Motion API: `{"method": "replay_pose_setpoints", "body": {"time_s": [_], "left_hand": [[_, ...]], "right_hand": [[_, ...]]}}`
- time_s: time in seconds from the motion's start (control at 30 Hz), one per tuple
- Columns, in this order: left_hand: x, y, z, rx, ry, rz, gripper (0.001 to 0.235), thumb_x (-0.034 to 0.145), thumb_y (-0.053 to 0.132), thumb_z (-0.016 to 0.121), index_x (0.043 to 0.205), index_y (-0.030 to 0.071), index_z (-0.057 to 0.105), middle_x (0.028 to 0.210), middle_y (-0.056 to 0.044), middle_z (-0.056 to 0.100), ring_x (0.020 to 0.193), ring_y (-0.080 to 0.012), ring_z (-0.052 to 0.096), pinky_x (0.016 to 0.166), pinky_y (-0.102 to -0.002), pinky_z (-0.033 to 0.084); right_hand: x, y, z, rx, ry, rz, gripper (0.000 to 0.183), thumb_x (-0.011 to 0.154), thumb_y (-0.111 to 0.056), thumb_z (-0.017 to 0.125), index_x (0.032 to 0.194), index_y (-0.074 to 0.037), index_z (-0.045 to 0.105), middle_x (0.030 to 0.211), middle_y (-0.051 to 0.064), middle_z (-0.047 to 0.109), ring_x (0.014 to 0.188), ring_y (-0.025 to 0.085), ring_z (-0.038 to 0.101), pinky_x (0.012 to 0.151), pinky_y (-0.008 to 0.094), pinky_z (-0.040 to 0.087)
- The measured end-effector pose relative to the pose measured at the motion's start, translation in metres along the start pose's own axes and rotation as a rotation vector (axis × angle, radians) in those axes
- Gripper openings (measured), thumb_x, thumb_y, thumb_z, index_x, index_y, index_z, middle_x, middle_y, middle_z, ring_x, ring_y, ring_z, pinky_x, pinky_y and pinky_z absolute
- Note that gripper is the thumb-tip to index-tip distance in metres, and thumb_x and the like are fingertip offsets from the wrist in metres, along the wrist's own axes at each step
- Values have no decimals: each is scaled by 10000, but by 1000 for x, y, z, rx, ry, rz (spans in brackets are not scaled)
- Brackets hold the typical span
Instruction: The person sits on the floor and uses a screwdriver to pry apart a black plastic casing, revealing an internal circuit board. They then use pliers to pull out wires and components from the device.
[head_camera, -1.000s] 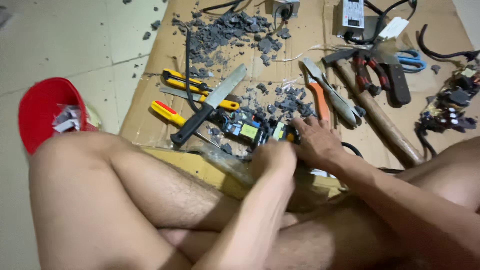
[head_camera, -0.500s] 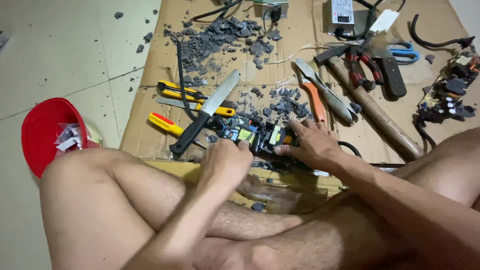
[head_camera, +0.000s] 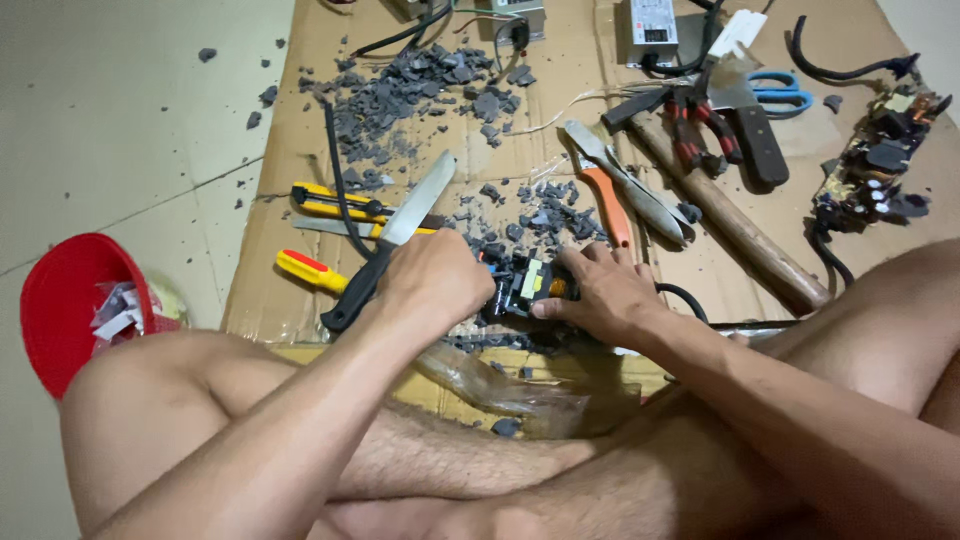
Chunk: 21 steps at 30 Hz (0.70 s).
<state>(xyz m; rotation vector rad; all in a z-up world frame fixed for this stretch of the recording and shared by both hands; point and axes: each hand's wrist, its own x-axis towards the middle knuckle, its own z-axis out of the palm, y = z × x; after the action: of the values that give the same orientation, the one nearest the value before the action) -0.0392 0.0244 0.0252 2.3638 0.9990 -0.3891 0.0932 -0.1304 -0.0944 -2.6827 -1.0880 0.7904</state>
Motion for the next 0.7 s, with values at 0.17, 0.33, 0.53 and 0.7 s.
{"method": "replay_pose_setpoints", "body": {"time_s": [0.17,0.33,0.53,0.7], "left_hand": [[11,15,1,124,-44,-1,388,874,159,565,1089,-130,707,1049,-325,696,1075,-465,678,869,-547,570],[14,15,18,141,-51,77,282,865,90,619,1051,-86,737,1008,-325,697,1021,-472,695,844,-553,595],[-16,-5,40,109,-23,51,297,984,147,546,1028,-68,746,981,-284,713,1032,-443,708,821,-564,596],[-22,-8,54,120,112,104,321,1028,154,518,979,-74,740,842,-274,733,860,-406,756,653,-441,640]], "right_hand": [[-2,-2,-5,-3,-6,-18,801,784,-831,613,1385,-318,488,1330,49,491,1331,330,441,1046,516,390],[4,-2,-4,-2,2,-43,782,795,-804,643,1379,-304,501,1296,55,497,1299,335,462,1006,509,409],[8,-4,-2,-45,-47,1,775,774,-799,665,1372,-336,496,1344,41,500,1332,326,458,1030,522,408],[10,-2,-2,-50,-40,-25,789,767,-833,635,1353,-322,499,1319,65,511,1295,345,481,1018,548,414]]}}
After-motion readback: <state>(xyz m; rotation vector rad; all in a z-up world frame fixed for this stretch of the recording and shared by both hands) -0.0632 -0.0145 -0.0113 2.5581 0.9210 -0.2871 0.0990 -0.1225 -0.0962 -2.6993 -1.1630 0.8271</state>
